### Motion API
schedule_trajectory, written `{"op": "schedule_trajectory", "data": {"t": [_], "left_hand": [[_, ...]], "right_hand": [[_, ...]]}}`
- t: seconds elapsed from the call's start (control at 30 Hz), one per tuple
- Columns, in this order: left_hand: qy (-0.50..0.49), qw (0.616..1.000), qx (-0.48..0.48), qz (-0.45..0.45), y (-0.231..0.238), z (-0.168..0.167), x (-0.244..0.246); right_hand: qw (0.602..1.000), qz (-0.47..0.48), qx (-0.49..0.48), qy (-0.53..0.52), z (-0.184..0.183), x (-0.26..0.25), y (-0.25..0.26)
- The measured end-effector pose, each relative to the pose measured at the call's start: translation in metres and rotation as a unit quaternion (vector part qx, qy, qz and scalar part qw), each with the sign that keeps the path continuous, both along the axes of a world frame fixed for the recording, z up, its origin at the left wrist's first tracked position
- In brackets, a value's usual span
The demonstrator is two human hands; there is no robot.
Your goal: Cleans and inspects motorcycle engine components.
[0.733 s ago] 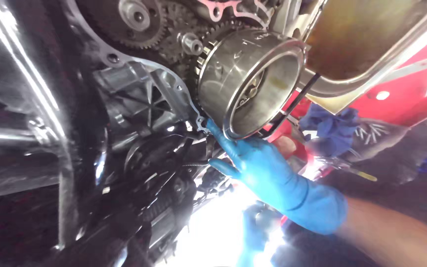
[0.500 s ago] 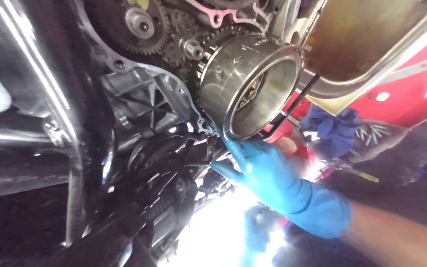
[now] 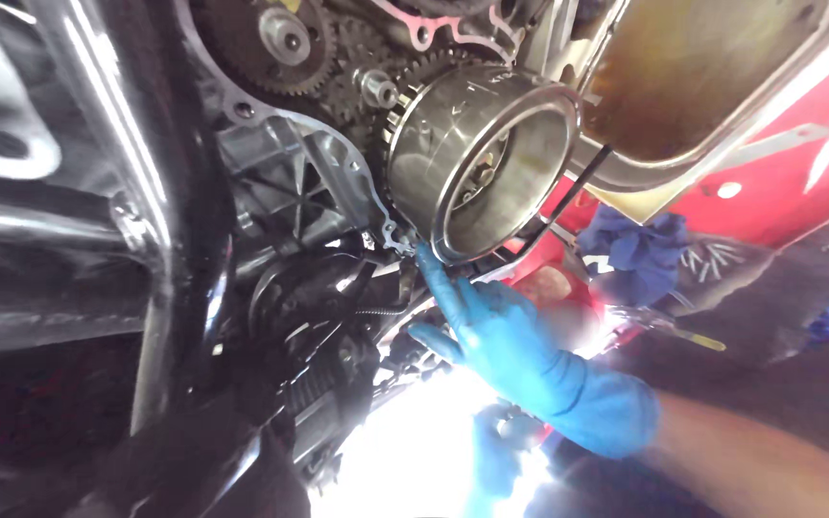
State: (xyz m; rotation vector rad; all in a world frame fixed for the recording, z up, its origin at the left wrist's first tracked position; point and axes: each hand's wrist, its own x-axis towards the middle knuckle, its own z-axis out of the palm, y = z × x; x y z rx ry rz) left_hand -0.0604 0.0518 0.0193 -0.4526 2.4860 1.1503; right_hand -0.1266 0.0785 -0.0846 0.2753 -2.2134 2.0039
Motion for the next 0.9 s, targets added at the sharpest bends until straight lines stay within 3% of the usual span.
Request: {"op": "schedule_trajectory", "data": {"t": [0.03, 0.07, 0.13, 0.17, 0.27, 0.4, 0.5, 0.57, 0.63, 0.73, 0.83, 0.9], "left_hand": [[-0.012, 1.000, -0.003, 0.014, -0.032, -0.013, 0.043], [-0.090, 0.992, -0.060, 0.069, -0.045, -0.015, 0.067], [-0.241, 0.946, -0.165, 0.142, -0.048, -0.015, 0.075], [-0.263, 0.934, -0.188, 0.149, -0.046, -0.016, 0.075], [-0.240, 0.945, -0.186, 0.124, -0.044, -0.013, 0.078], [-0.214, 0.955, -0.169, 0.118, -0.040, -0.014, 0.087], [-0.271, 0.931, -0.201, 0.141, -0.041, -0.016, 0.093], [-0.256, 0.942, -0.168, 0.139, -0.072, -0.031, 0.129], [-0.176, 0.973, -0.078, 0.128, -0.116, -0.050, 0.187], [-0.168, 0.966, -0.074, 0.182, -0.116, -0.058, 0.224], [-0.215, 0.942, -0.121, 0.226, -0.083, -0.057, 0.233], [-0.149, 0.960, -0.069, 0.226, -0.074, -0.064, 0.262]], "right_hand": [[1.000, 0.009, -0.002, -0.001, 0.001, -0.002, -0.001], [1.000, 0.020, -0.001, -0.005, 0.001, -0.003, -0.004], [1.000, 0.024, 0.016, -0.005, -0.001, -0.001, -0.009], [1.000, 0.015, 0.022, 0.001, -0.002, 0.000, -0.007], [1.000, -0.016, 0.000, 0.010, 0.000, 0.001, 0.002], [1.000, 0.013, 0.007, -0.002, -0.003, -0.002, 0.005], [0.999, 0.004, -0.036, 0.004, -0.021, 0.031, 0.021], [0.997, 0.030, -0.059, -0.036, -0.052, 0.069, 0.036], [0.992, 0.073, 0.006, -0.102, -0.094, 0.106, 0.051], [0.968, 0.099, 0.173, -0.150, -0.150, 0.125, 0.076], [0.937, 0.105, 0.297, -0.149, -0.170, 0.084, 0.082], [0.898, 0.174, 0.353, -0.194, -0.173, 0.054, 0.068]]}}
